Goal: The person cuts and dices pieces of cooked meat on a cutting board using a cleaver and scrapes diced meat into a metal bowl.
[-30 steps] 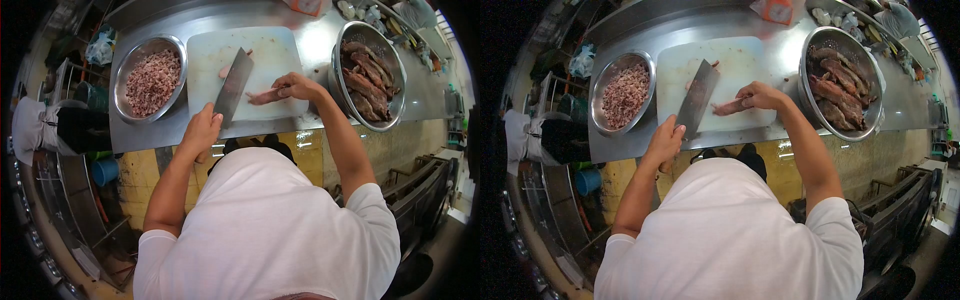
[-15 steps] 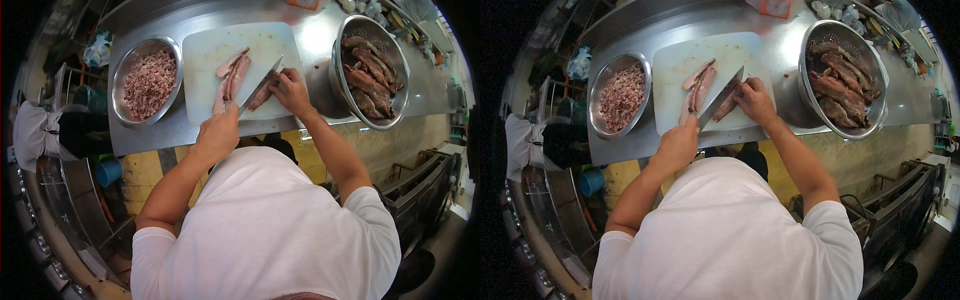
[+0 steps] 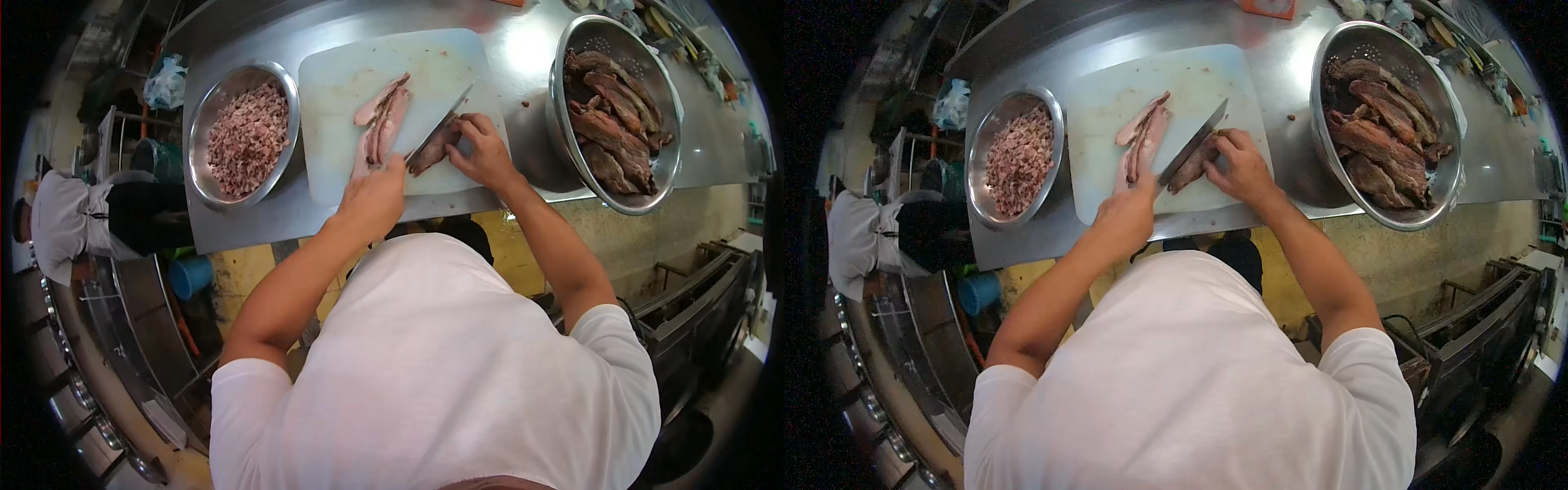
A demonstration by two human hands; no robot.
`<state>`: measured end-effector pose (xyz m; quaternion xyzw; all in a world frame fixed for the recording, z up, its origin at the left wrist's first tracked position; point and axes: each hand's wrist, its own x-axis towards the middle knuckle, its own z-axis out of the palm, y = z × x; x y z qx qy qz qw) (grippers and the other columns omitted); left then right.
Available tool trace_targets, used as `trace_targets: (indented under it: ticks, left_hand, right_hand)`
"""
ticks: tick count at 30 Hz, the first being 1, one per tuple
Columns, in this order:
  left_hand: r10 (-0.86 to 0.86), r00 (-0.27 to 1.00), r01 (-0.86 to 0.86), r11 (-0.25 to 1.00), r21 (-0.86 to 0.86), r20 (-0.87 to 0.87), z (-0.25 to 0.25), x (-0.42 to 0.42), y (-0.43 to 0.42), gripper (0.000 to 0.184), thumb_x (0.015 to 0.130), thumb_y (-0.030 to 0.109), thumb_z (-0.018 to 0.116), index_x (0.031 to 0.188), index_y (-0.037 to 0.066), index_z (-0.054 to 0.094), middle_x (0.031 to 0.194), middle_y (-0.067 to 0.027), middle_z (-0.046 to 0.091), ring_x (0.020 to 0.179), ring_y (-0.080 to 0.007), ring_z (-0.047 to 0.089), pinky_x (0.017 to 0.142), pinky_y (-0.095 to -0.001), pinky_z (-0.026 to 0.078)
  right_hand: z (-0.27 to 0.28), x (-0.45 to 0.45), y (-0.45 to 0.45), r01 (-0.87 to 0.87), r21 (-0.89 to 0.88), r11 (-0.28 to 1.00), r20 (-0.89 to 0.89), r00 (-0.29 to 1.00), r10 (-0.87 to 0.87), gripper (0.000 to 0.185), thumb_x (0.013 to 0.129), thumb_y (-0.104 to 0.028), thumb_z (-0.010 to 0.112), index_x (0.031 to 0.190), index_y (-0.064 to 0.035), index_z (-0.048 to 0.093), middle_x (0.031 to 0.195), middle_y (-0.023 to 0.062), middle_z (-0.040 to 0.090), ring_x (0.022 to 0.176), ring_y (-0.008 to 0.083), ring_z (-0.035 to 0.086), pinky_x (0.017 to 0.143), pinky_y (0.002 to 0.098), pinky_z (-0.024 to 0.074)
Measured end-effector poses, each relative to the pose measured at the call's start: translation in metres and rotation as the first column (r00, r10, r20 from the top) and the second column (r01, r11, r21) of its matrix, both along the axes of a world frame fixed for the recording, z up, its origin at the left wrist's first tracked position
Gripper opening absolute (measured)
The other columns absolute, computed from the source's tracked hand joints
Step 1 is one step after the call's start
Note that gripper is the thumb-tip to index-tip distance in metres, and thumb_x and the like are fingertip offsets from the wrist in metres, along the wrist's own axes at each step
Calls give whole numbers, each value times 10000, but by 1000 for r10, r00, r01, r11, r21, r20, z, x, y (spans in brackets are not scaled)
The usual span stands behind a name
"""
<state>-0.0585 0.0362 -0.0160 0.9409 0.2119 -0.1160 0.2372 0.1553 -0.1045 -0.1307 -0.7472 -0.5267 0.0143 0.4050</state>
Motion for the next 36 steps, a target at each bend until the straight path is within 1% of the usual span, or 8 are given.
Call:
trace_targets:
  ticks: [5, 8, 14, 20, 23, 27, 34, 36]
  left_hand:
    - [55, 994, -57, 998, -24, -96, -8, -19, 2, 169, 961, 35, 485, 1113, -20, 438, 850, -332, 680, 849, -552, 669, 813, -623, 502]
    - [10, 1000, -10, 1000, 6, 5, 2, 1, 4, 149, 973, 46, 487, 1099, -17, 440, 882, -335, 683, 857, -560, 665, 814, -627, 498]
    - [42, 984, -53, 997, -60, -173, 19, -4, -13, 170, 947, 29, 502, 1098, -31, 450, 910, -324, 686, 883, -544, 676, 818, -634, 502]
    - [-19, 999, 20, 1000, 11, -41, 17, 4, -3, 198, 920, 5, 486, 1112, -36, 455, 858, -328, 701, 837, -527, 701, 788, -627, 518]
    - [26, 978, -36, 998, -45, -207, 12, -10, -10, 236, 920, 4, 501, 1149, -24, 451, 908, -344, 685, 906, -545, 676, 830, -623, 508]
    - [8, 1000, -7, 999, -35, 26, -11, 33, -1, 211, 921, 9, 496, 1125, -29, 455, 890, -340, 689, 888, -538, 685, 813, -629, 507]
    - [-47, 995, 48, 999, 15, -85, 45, -1, -12, 198, 928, 7, 486, 1119, -33, 459, 879, -329, 703, 855, -523, 700, 795, -611, 521]
    - [-32, 997, 32, 999, 2, -70, 13, 6, -16, 212, 929, 7, 487, 1134, -37, 460, 886, -329, 705, 866, -523, 702, 802, -611, 521]
  right_hand:
    - [-2, 0, 0, -9, 33, 999, 28, 1000, 8, 424, 780, -103, 821, 1163, -21, 660, 1201, 184, 627, 1132, 376, 611, 967, 426, 530]
    - [0, 3, 0, -28, 16, 999, 39, 999, 27, 410, 785, -103, 813, 1156, -18, 660, 1197, 186, 627, 1124, 378, 610, 964, 429, 530]
    - [-7, 1, -2, -13, 18, 1000, 23, 1000, 12, 395, 790, -101, 801, 1149, -20, 658, 1191, 185, 627, 1107, 377, 611, 958, 433, 529]
    - [1, -2, 4, -6, 38, 999, 38, 999, 4, 375, 791, -90, 795, 1128, -19, 647, 1186, 184, 627, 1104, 384, 608, 950, 439, 524]
    - [-1, -6, -2, 14, 29, 999, 22, 1000, -15, 371, 792, -82, 793, 1125, -19, 645, 1178, 182, 628, 1096, 388, 605, 946, 442, 520]
    - [1, -4, 1, 8, 22, 1000, 54, 998, -10, 364, 793, -80, 795, 1121, -24, 645, 1145, 179, 634, 1070, 389, 606, 927, 444, 519]
    - [-2, -2, -2, 15, 52, 999, 101, 995, -20, 256, 803, -97, 789, 1023, -36, 674, 1045, 144, 655, 1028, 373, 613, 895, 451, 534]
    - [-4, -5, -2, 5, 85, 996, 56, 998, -10, 214, 809, -92, 781, 993, -38, 686, 1016, 140, 661, 1010, 367, 618, 884, 447, 537]
